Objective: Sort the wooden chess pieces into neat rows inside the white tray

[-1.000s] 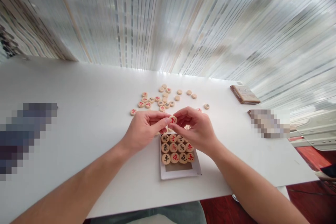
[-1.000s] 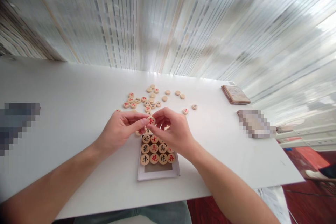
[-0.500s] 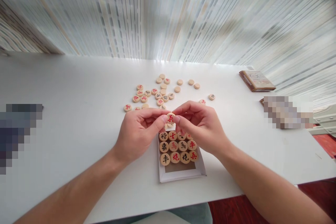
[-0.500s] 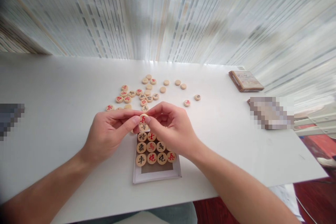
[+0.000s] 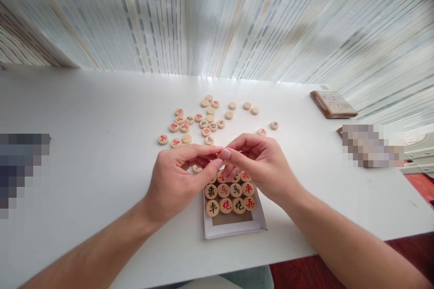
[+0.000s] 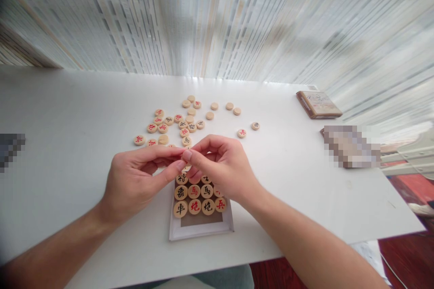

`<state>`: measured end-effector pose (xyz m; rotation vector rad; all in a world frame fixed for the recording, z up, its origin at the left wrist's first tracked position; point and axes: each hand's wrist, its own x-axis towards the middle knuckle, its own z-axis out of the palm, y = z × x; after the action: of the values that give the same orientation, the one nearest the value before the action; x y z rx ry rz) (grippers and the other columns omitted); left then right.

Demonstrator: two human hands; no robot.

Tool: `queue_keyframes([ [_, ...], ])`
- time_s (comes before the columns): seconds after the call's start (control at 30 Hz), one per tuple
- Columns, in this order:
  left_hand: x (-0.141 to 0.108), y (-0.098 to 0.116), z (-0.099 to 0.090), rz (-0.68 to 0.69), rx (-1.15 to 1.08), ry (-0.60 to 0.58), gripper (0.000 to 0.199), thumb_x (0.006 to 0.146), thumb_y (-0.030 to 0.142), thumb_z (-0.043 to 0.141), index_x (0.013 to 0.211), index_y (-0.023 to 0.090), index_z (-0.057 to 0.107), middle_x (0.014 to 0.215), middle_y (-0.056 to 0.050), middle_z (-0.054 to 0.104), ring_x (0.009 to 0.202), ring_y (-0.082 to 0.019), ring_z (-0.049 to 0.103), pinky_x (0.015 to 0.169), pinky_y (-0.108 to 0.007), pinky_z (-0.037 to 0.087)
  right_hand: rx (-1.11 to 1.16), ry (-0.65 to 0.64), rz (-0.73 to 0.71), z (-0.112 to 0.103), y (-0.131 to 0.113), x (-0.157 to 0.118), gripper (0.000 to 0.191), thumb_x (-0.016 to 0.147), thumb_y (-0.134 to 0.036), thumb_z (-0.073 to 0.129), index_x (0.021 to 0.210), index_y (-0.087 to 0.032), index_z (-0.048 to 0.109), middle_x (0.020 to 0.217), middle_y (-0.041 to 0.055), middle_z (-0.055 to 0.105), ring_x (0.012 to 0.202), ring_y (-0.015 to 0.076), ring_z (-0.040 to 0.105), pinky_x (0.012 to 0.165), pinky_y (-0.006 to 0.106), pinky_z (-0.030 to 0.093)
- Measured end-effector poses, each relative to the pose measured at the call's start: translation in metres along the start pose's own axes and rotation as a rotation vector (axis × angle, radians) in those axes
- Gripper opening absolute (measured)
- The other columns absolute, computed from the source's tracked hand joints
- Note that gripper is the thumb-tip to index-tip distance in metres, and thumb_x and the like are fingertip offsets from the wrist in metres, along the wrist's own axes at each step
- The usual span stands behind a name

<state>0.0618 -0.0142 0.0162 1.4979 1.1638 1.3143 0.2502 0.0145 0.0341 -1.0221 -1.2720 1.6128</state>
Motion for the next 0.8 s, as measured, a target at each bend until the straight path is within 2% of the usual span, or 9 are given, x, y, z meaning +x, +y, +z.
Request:
queue_keyframes([
  [0.17,0.0016,0.0007,0.0,-0.064,-0.041,-0.039,0.019,0.084,0.021,0.087,0.102,0.025,0.088,0.092,-0.001,0.087,0.08,-0.019,0.082,0.073,-0.026,0.07,0.035,-0.023,0.03,-0.0026,0.0023,0.0005,0.033,0.072,-0.041,0.1,0.077,-0.017,0.078,0.072,0.0046,0.08,0.061,0.0176,0.078,0.061,0.027,0.07],
  [0.43,0.0011,0.0019,0.0019,-0.111,-0.093,-0.017,0.023,0.086,0.027,0.086,0.109,0.025,0.088,0.098,-0.004,0.087,0.083,-0.022,0.082,0.076,-0.032,0.072,0.123,-0.047,0.108,-0.0057,-0.0008,0.0023,0.029,0.077,-0.041,0.097,0.086,-0.017,0.083,0.066,0.0034,0.078,0.059,0.0177,0.077,0.061,0.028,0.07],
  [0.63,0.0021,-0.0014,0.0009,-0.089,-0.123,0.023,0.022,0.085,0.027,0.088,0.108,0.027,0.089,0.091,-0.003,0.086,0.082,-0.02,0.081,0.073,-0.029,0.07,0.165,-0.054,0.098,-0.0059,0.0,0.0013,0.025,0.078,-0.033,0.097,0.093,-0.017,0.084,0.074,0.004,0.081,0.063,0.0154,0.078,0.063,0.024,0.069],
  [0.8,0.0013,-0.0004,0.0005,-0.033,-0.111,0.042,0.021,0.086,0.026,0.088,0.107,0.028,0.089,0.089,-0.003,0.085,0.079,-0.019,0.079,0.071,-0.027,0.069,0.162,-0.055,0.097,-0.0059,0.0008,-0.0002,0.031,0.075,-0.029,0.099,0.097,-0.018,0.081,0.082,0.0041,0.082,0.064,0.0167,0.079,0.066,0.028,0.071],
])
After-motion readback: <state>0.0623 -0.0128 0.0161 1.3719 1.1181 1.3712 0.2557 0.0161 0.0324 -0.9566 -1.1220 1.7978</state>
